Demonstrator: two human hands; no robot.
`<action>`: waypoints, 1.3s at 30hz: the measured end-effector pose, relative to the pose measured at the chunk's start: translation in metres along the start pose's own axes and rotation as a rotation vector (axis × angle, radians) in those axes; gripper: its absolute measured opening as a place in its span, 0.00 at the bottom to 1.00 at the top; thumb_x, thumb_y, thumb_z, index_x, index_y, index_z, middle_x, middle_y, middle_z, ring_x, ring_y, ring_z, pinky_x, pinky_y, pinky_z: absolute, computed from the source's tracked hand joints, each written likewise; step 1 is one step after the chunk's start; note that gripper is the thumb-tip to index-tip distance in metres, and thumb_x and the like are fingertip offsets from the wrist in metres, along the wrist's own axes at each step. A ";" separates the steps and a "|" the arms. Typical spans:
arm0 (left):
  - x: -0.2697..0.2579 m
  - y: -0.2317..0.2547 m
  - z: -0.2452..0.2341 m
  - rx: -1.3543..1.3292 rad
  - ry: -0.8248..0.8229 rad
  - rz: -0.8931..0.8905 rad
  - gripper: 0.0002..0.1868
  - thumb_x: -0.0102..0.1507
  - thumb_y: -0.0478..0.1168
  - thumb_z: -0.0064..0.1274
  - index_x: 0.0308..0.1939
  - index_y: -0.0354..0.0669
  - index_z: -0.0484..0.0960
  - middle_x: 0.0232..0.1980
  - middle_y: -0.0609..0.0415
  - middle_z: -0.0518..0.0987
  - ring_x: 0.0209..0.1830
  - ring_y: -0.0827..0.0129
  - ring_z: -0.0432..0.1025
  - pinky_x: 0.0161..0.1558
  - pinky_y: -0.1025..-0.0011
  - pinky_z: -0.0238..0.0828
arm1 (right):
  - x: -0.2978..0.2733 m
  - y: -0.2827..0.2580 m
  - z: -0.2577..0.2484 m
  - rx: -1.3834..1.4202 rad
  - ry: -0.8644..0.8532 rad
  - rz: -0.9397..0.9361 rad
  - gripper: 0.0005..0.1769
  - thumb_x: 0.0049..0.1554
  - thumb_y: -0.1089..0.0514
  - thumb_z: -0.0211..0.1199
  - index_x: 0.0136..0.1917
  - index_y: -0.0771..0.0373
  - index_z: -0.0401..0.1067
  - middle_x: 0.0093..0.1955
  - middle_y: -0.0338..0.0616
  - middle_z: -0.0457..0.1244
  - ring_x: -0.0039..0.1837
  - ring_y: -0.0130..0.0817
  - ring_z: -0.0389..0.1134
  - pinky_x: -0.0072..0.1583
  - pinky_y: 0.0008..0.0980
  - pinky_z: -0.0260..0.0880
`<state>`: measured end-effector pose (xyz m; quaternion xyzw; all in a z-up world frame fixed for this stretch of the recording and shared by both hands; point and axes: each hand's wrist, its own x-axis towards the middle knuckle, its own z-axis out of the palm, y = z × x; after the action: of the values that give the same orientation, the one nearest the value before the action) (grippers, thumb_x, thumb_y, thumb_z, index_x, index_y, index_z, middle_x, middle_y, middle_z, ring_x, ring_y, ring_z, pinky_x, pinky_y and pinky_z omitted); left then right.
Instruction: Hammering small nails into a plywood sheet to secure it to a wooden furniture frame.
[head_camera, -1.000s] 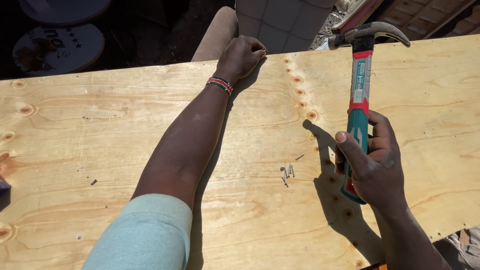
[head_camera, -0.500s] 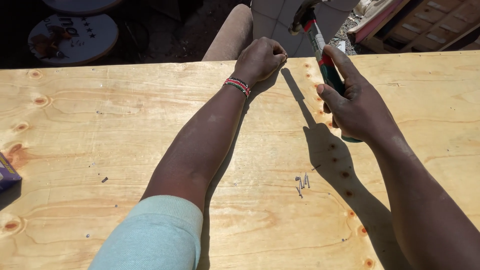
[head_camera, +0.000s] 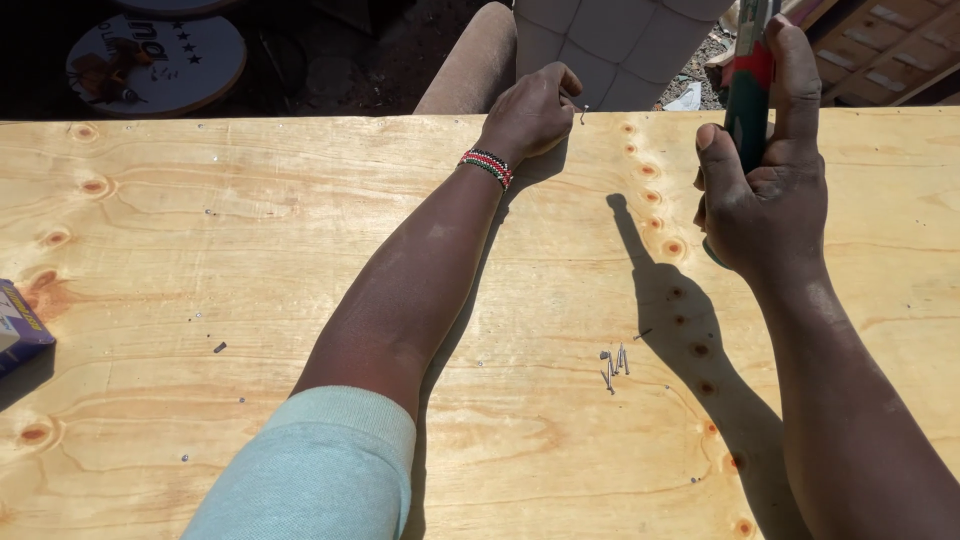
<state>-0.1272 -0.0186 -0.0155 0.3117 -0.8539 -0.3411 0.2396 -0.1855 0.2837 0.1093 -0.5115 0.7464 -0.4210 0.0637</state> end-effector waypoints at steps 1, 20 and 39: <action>0.000 0.001 -0.002 -0.024 -0.015 -0.025 0.20 0.64 0.39 0.51 0.59 0.60 0.87 0.55 0.71 0.97 0.62 0.62 0.86 0.58 0.54 0.82 | -0.001 0.012 0.008 0.014 0.062 -0.200 0.44 0.85 0.66 0.57 1.01 0.34 0.43 0.75 0.52 0.63 0.38 0.33 0.62 0.44 0.36 0.74; 0.009 -0.007 -0.004 -0.081 -0.007 -0.026 0.34 0.65 0.32 0.46 0.77 0.47 0.63 0.58 0.58 0.96 0.61 0.54 0.86 0.52 0.48 0.82 | 0.011 -0.032 0.001 -0.120 -0.413 0.569 0.42 0.79 0.53 0.57 1.00 0.26 0.54 0.41 0.61 0.60 0.34 0.54 0.59 0.40 0.52 0.59; 0.004 -0.004 -0.004 -0.091 0.014 -0.022 0.30 0.64 0.30 0.43 0.71 0.47 0.65 0.50 0.60 0.99 0.58 0.54 0.86 0.49 0.47 0.80 | 0.007 -0.006 0.021 -0.286 -0.213 0.222 0.49 0.78 0.57 0.57 1.00 0.29 0.37 0.53 0.66 0.68 0.42 0.75 0.67 0.49 0.62 0.62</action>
<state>-0.1263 -0.0253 -0.0148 0.3123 -0.8323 -0.3800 0.2556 -0.1731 0.2659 0.1027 -0.4713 0.8394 -0.2448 0.1151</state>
